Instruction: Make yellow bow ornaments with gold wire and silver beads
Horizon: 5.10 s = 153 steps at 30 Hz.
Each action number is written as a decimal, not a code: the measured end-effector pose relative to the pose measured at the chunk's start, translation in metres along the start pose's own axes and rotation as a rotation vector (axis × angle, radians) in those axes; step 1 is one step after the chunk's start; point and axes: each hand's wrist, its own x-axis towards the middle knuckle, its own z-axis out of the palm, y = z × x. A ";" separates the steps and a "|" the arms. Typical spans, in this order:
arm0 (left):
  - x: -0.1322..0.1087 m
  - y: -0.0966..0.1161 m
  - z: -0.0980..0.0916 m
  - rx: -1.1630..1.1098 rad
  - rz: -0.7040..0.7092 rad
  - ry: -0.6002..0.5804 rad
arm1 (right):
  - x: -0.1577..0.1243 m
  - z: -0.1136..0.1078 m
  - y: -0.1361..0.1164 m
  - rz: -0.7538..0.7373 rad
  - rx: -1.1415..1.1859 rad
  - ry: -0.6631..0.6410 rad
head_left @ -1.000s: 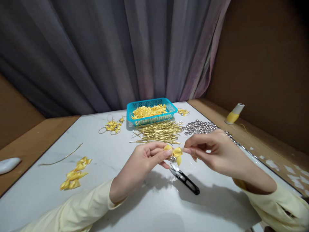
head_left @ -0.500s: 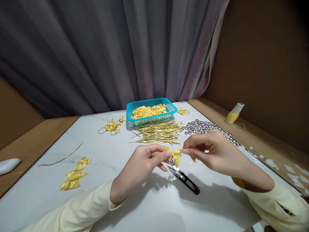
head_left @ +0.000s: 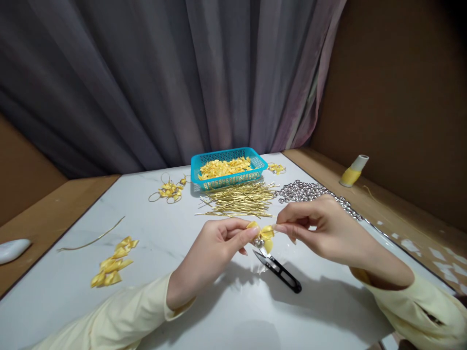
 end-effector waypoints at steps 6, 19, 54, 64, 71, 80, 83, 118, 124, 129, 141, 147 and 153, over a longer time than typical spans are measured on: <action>0.000 -0.002 0.000 0.006 0.012 -0.010 | 0.000 0.001 -0.001 0.002 -0.019 0.011; -0.001 -0.007 -0.002 0.016 0.029 -0.027 | 0.006 0.002 0.006 0.133 0.295 -0.120; -0.008 -0.007 -0.003 0.012 0.161 0.034 | 0.000 0.029 0.007 -0.300 0.033 0.335; -0.004 -0.001 -0.005 -0.134 0.111 -0.074 | -0.003 0.021 0.008 -0.392 -0.085 0.444; -0.003 -0.002 -0.008 -0.102 0.157 -0.078 | -0.002 0.021 0.005 -0.365 -0.065 0.437; -0.005 -0.005 -0.007 0.024 0.253 -0.004 | -0.002 0.026 0.005 -0.328 -0.004 0.438; -0.005 -0.007 -0.006 0.074 0.313 0.041 | -0.002 0.031 0.004 -0.340 -0.020 0.481; -0.007 0.000 -0.018 0.271 0.346 -0.125 | -0.002 0.029 0.004 -0.094 0.398 0.328; -0.006 0.002 -0.022 0.304 0.393 -0.165 | -0.002 0.027 0.004 -0.097 0.387 0.300; -0.008 0.000 -0.021 0.296 0.412 -0.150 | -0.004 0.029 0.002 -0.160 0.259 0.359; -0.010 -0.006 -0.016 0.309 0.331 -0.058 | -0.018 0.047 -0.003 -0.393 -0.274 0.669; -0.011 -0.009 -0.014 0.283 0.340 -0.033 | -0.008 0.041 -0.006 -0.154 0.149 0.542; -0.011 -0.006 -0.014 0.342 0.364 -0.024 | -0.002 0.038 -0.004 0.173 0.728 0.268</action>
